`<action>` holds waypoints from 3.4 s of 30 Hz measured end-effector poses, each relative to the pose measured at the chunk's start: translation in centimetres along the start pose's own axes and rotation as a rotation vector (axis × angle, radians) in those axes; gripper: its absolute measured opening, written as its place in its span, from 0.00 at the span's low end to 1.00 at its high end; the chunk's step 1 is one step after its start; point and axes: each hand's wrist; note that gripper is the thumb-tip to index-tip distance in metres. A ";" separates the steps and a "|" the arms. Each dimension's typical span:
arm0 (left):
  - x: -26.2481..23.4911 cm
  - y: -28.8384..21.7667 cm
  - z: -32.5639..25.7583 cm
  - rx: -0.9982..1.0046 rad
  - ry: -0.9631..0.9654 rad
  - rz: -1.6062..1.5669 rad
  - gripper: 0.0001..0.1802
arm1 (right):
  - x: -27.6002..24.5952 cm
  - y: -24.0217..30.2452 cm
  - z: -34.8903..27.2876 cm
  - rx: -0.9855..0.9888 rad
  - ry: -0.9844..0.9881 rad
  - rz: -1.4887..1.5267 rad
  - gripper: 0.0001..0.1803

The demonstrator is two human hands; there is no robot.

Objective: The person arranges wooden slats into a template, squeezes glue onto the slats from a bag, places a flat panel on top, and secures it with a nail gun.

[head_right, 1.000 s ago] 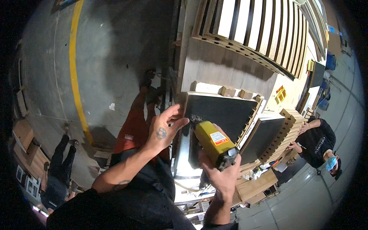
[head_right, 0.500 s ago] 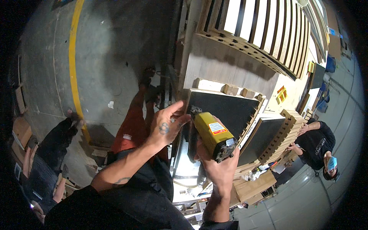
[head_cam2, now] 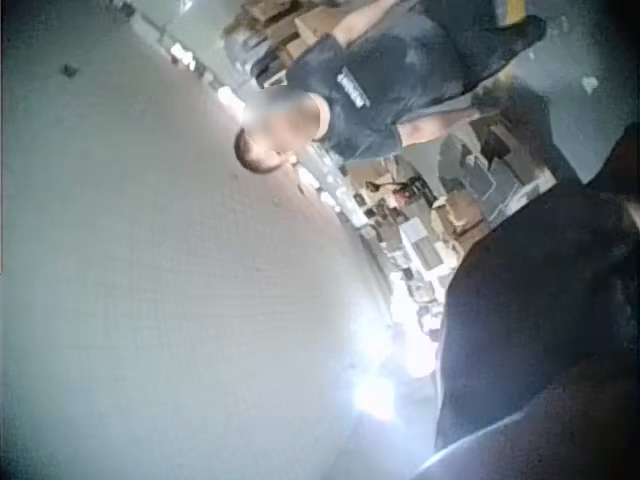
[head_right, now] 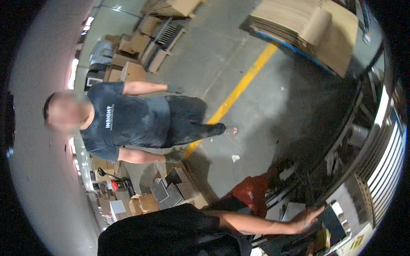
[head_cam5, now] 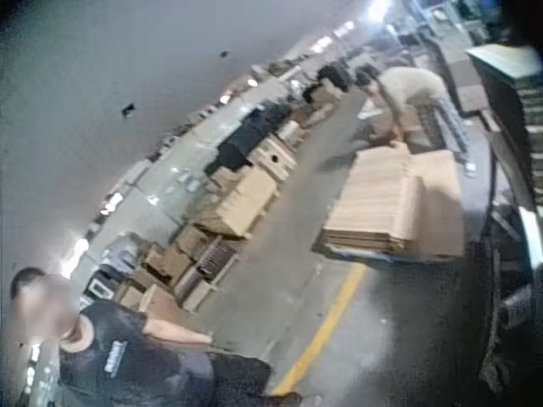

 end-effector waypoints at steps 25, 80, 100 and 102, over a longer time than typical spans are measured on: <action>0.3 0.6 -2.1 0.131 -0.138 -0.006 0.38 | 2.1 -5.4 -11.3 -0.140 -0.305 0.293 0.31; -2.5 -6.4 -17.2 -0.041 -0.071 -0.342 0.22 | 4.1 -11.3 -35.2 -0.034 -0.459 0.637 0.40; -7.9 -1.7 -17.7 1.105 0.316 0.542 0.15 | 4.6 -13.8 -38.4 -0.038 -0.344 0.626 0.42; -5.4 -1.1 -17.6 0.154 0.326 -0.525 0.26 | 4.8 -14.8 -38.8 -0.049 -0.424 0.612 0.41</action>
Point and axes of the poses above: each hand's wrist, its own z-axis towards the middle knuckle, its own x-axis out of the palm, y = z × x, and after that the axes turned 12 degrees about x, right-handed
